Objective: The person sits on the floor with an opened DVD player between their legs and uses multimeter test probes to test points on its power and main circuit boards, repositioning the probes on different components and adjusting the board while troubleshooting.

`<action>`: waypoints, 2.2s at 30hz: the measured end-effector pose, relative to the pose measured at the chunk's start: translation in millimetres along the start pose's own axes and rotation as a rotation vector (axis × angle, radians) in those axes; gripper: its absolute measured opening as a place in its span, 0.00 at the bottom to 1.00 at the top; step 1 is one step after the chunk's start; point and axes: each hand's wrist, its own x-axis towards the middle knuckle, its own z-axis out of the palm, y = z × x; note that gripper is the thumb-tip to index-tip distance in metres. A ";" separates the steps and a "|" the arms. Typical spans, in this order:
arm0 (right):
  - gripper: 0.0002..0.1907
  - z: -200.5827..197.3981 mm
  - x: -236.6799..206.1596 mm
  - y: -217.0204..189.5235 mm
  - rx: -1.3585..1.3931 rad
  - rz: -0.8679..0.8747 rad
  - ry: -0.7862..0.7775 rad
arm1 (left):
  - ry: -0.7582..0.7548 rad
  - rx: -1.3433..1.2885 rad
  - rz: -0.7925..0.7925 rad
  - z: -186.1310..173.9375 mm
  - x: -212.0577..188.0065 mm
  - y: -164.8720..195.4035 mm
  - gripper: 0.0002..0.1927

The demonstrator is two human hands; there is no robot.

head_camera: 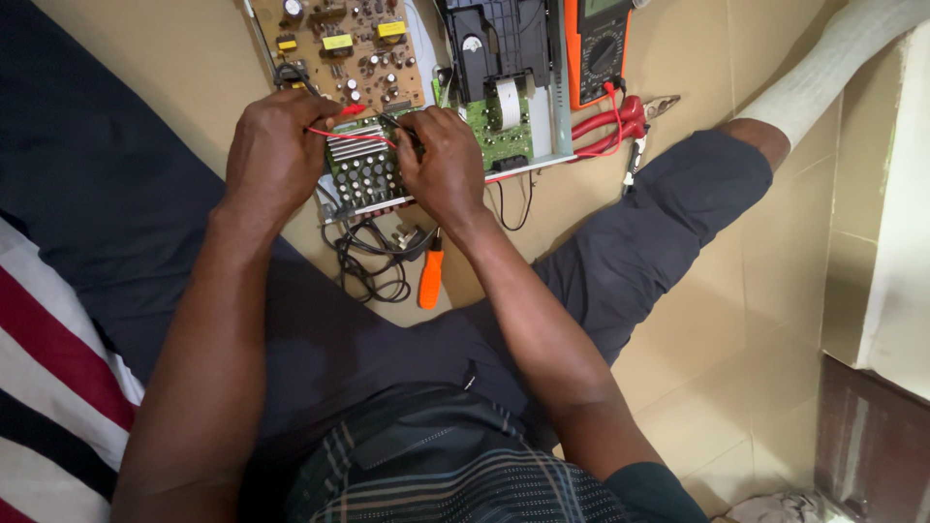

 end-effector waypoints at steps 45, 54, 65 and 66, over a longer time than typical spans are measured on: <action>0.06 3.6 -0.1 6.7 -0.002 -0.003 -0.039 | -0.002 0.005 -0.022 1.2 -1.0 1.2 0.12; 0.06 4.2 -0.5 6.6 -0.023 0.006 -0.039 | -0.018 0.010 -0.049 4.5 -0.6 -1.4 0.12; 0.05 2.5 1.0 3.8 -0.016 0.007 -0.034 | -0.014 0.019 -0.028 2.3 -0.5 -0.9 0.12; 0.05 2.4 0.8 3.6 -0.015 0.005 -0.029 | -0.015 0.019 -0.026 2.4 -0.5 -1.0 0.12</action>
